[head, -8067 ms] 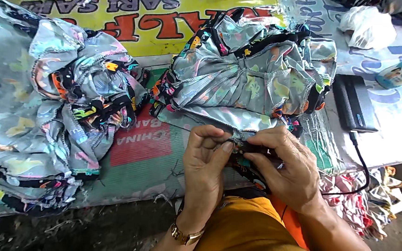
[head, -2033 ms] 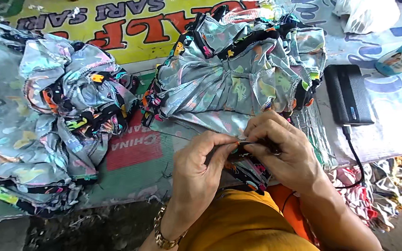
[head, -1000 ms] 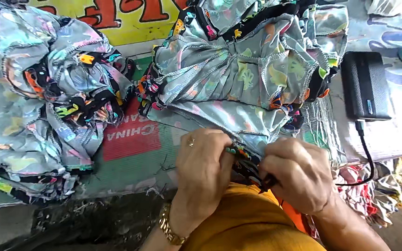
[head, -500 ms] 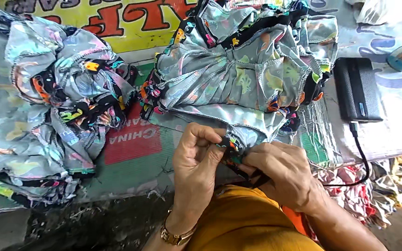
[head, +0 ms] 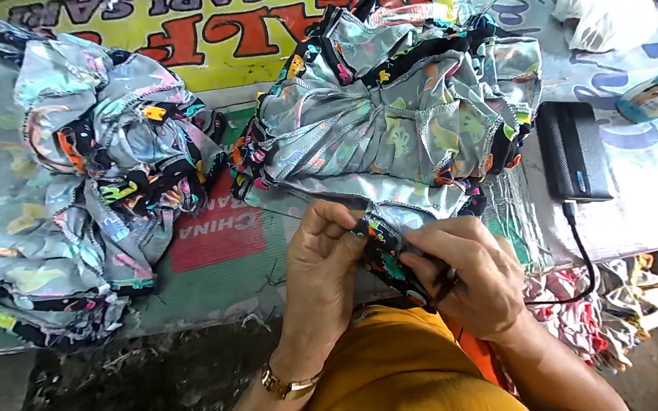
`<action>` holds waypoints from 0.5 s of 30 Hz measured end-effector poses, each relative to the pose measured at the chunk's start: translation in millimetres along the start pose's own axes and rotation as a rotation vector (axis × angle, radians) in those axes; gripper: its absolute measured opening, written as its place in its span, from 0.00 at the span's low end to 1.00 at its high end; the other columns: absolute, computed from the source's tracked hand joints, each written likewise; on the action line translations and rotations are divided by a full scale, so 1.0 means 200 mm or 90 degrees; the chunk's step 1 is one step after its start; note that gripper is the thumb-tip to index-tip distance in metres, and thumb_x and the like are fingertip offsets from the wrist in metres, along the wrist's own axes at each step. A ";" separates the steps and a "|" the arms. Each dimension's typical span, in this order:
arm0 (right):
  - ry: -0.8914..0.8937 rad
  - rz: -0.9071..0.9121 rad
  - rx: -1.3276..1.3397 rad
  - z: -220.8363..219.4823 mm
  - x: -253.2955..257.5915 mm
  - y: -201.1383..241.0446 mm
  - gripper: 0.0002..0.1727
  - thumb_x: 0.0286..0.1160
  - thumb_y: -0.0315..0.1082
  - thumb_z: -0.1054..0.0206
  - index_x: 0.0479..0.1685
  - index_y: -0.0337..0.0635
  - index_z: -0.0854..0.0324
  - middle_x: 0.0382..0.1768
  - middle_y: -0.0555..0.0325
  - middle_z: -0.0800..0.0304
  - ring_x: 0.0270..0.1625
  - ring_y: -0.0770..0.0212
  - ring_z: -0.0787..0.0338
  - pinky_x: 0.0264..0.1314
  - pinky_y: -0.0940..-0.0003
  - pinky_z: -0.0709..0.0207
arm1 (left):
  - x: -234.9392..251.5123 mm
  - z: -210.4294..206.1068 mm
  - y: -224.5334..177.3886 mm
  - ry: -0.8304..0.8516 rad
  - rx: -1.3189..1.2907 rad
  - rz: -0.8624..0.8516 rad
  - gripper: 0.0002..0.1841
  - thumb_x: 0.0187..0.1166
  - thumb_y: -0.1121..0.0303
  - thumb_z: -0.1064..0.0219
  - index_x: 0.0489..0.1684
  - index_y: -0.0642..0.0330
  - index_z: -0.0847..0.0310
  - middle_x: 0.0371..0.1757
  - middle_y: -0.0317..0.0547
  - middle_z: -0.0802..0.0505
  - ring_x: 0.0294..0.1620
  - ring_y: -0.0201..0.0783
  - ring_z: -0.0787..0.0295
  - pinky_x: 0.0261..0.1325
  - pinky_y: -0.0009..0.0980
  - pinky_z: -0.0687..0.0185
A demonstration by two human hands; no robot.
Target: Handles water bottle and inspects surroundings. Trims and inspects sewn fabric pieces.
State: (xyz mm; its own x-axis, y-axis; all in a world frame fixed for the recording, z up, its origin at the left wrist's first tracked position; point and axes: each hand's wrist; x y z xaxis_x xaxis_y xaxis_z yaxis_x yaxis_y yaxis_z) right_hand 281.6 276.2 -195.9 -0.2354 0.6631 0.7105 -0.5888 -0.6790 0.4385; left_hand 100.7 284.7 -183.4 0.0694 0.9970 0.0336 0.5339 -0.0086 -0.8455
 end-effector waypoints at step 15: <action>-0.041 -0.060 0.285 0.02 0.03 -0.02 0.05 0.85 0.30 0.35 0.43 0.37 0.18 0.40 0.59 0.13 0.45 0.76 0.12 0.48 0.85 0.18 | 0.00 0.01 0.03 -0.029 0.006 -0.011 0.07 0.79 0.76 0.32 0.47 0.52 0.14 0.44 0.43 0.07 0.43 0.31 0.07 0.49 0.29 0.08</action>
Point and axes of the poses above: each hand's wrist, its own x-axis towards the middle knuckle, its own z-axis out of the back of the hand, y = z × x
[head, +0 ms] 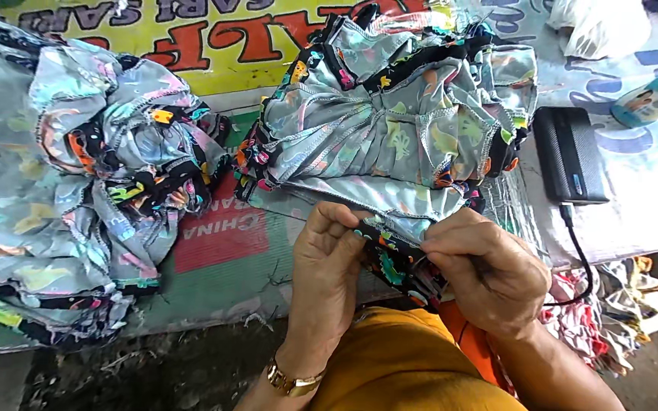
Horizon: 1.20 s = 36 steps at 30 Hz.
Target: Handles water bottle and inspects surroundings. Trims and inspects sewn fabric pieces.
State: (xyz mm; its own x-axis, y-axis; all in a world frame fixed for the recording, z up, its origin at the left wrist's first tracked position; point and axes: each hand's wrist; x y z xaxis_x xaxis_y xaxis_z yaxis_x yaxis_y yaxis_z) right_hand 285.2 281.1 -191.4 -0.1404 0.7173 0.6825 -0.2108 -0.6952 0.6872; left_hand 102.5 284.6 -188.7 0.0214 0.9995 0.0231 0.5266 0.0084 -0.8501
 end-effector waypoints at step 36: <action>0.189 -0.060 -0.357 0.08 -0.11 0.08 0.15 0.79 0.46 0.35 0.51 0.44 0.19 0.35 0.57 0.12 0.35 0.65 0.14 0.31 0.73 0.27 | -0.19 0.13 0.07 0.118 0.737 -0.459 0.02 0.83 0.66 0.35 0.46 0.48 0.19 0.60 0.33 0.09 0.73 0.33 0.17 0.89 0.52 0.41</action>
Point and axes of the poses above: each hand's wrist, its own x-axis towards the middle knuckle, its own z-axis out of the back of the hand, y = z × x
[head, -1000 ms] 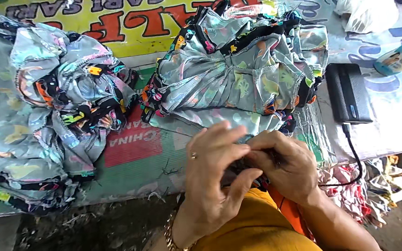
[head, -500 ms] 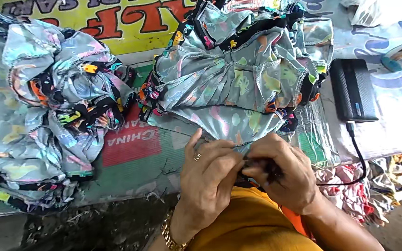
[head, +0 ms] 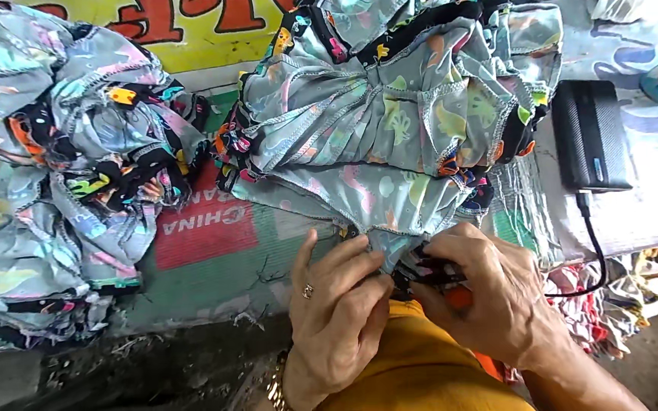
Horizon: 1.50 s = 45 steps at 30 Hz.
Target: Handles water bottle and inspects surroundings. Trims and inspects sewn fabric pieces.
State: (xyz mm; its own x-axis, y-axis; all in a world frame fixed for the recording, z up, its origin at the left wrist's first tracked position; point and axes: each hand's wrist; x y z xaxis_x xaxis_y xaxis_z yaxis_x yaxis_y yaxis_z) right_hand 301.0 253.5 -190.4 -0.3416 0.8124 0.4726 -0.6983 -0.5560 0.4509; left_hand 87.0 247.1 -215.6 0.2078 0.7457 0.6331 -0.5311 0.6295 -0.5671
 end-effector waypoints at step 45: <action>0.009 0.029 -0.031 -0.11 0.06 0.04 0.15 0.81 0.45 0.33 0.47 0.42 0.14 0.29 0.55 0.16 0.24 0.59 0.18 0.19 0.67 0.31 | 0.10 0.16 0.04 0.037 0.014 -0.011 0.08 0.85 0.60 0.36 0.52 0.51 0.20 0.57 0.33 0.08 0.69 0.31 0.14 0.82 0.43 0.27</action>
Point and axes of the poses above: each hand's wrist, its own x-axis towards the middle knuckle, its own z-axis out of the back of the hand, y = z × x
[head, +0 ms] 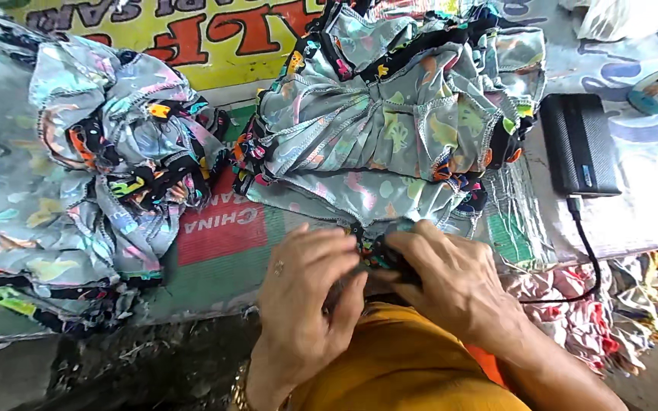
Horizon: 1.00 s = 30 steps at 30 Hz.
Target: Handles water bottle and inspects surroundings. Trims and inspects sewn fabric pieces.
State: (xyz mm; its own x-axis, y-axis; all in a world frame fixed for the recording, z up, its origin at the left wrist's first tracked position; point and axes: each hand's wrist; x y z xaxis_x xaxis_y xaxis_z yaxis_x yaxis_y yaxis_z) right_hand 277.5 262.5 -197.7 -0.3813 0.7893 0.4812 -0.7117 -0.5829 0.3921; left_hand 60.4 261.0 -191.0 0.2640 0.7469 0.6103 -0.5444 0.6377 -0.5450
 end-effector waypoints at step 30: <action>-0.031 -0.113 0.276 0.10 0.13 -0.11 0.06 0.75 0.37 0.30 0.44 0.47 0.16 0.36 0.69 0.12 0.36 0.80 0.15 0.36 0.82 0.20 | 0.21 -0.16 -0.06 0.014 -0.144 0.119 0.06 0.85 0.70 0.36 0.51 0.59 0.17 0.48 0.36 0.09 0.51 0.24 0.13 0.57 0.22 0.15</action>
State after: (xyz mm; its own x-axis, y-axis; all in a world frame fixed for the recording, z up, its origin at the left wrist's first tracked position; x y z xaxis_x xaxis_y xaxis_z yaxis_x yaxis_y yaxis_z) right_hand 295.1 292.7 -178.4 -0.2400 0.8803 0.4092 -0.4473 -0.4744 0.7582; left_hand 103.3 289.8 -177.4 0.1937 0.8578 0.4761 -0.3950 0.5124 -0.7625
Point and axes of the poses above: each hand's wrist, its own x-axis towards the middle knuckle, its own z-axis out of the back of the hand, y = z × x
